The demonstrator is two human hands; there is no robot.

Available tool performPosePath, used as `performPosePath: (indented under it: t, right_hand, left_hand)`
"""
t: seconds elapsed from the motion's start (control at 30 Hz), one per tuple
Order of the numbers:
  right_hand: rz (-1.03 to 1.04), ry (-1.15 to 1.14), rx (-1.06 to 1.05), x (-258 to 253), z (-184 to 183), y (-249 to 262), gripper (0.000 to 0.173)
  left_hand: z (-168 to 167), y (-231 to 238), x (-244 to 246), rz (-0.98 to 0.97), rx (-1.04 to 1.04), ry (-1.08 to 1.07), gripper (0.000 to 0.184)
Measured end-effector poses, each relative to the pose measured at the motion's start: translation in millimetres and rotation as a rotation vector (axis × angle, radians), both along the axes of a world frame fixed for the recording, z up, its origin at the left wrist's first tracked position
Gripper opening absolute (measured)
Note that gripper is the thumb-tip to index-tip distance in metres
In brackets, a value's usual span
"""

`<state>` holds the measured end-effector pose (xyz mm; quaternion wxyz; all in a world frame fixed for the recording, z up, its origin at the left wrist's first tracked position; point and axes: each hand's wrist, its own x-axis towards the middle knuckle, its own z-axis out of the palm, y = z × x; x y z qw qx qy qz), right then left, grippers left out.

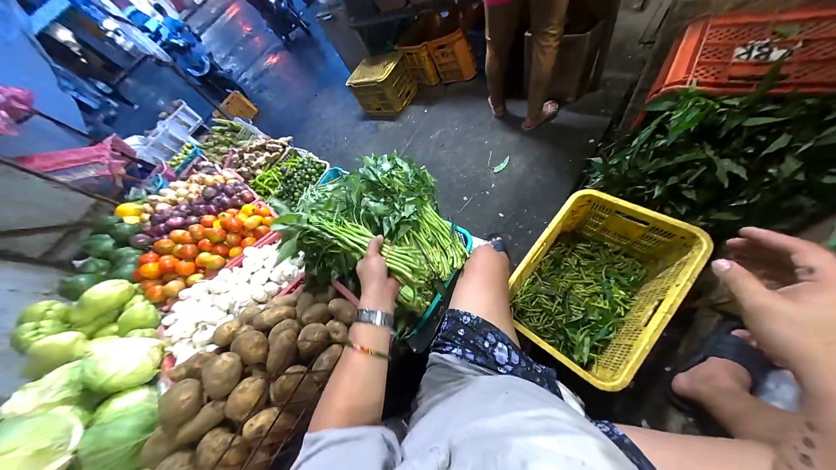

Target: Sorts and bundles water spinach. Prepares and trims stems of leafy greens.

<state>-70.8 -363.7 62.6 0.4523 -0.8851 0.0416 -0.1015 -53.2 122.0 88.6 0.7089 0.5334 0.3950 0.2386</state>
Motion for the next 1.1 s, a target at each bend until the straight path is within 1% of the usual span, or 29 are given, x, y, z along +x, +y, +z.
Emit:
performPosePath:
  t: [0.1, 0.17, 0.23, 0.3, 0.37, 0.4, 0.47, 0.53, 0.63, 0.7, 0.8, 0.9, 1.0, 1.1]
  right_hand:
    - [0.030, -0.016, -0.085, -5.8, 14.5, 15.6, 0.048]
    - [0.053, -0.085, -0.130, -9.7, 19.5, 28.5, 0.038]
    - [0.068, -0.217, -0.130, -12.0, 18.9, 44.2, 0.031]
    - [0.085, -0.398, -0.066, -13.7, 16.6, 64.3, 0.025]
    - [0.102, -0.576, -0.021, -19.8, 16.0, 85.1, 0.020]
    - [0.123, -0.654, -0.023, -23.7, 16.2, 91.8, 0.019]
    - [0.167, -0.760, -0.076, -28.8, 18.6, 96.3, 0.020]
    - [0.157, -0.738, -0.159, -28.7, 22.7, 87.7, 0.026]
    - [0.109, -0.509, -0.240, -25.1, 26.1, 64.6, 0.034]
    - [0.088, -0.379, -0.247, -24.6, 25.2, 53.1, 0.032]
    - [0.028, -0.279, -0.213, -22.0, 25.4, 51.4, 0.029]
    - [0.037, -0.235, -0.173, -18.1, 24.3, 58.4, 0.031]
    - [0.098, -0.195, -0.167, -18.8, 25.0, 66.4, 0.039]
    - [0.117, -0.153, -0.175, -21.0, 23.9, 73.4, 0.043]
  left_hand:
    - [17.8, -46.7, -2.2, -0.159, 0.092, -0.110, 0.043]
    - [22.2, -74.1, -5.7, -0.362, 0.089, -0.231, 0.043]
    - [21.6, -99.0, -7.0, -0.626, -0.005, -0.324, 0.049]
    - [25.7, -125.6, -5.9, -0.875, -0.145, -0.277, 0.061]
    - [30.6, -156.0, -2.3, -1.071, -0.252, -0.129, 0.058]
    - [27.8, -173.0, -1.7, -1.132, -0.258, -0.069, 0.055]
    - [13.9, -203.4, -3.4, -1.181, -0.219, -0.013, 0.045]
    - [2.0, -227.1, -6.4, -1.235, -0.182, 0.012, 0.035]
    - [-0.7, -251.5, -10.3, -1.362, -0.239, 0.049, 0.036]
    - [-1.0, -258.7, -10.0, -1.405, -0.271, 0.040, 0.043]
    - [3.5, -262.3, -4.1, -1.405, -0.208, 0.014, 0.046]
    - [10.3, -262.9, 1.4, -1.361, -0.070, 0.004, 0.048]
    - [11.6, -260.6, 7.4, -1.289, 0.070, -0.019, 0.051]
    - [10.4, -258.1, 11.9, -1.274, 0.149, -0.038, 0.051]
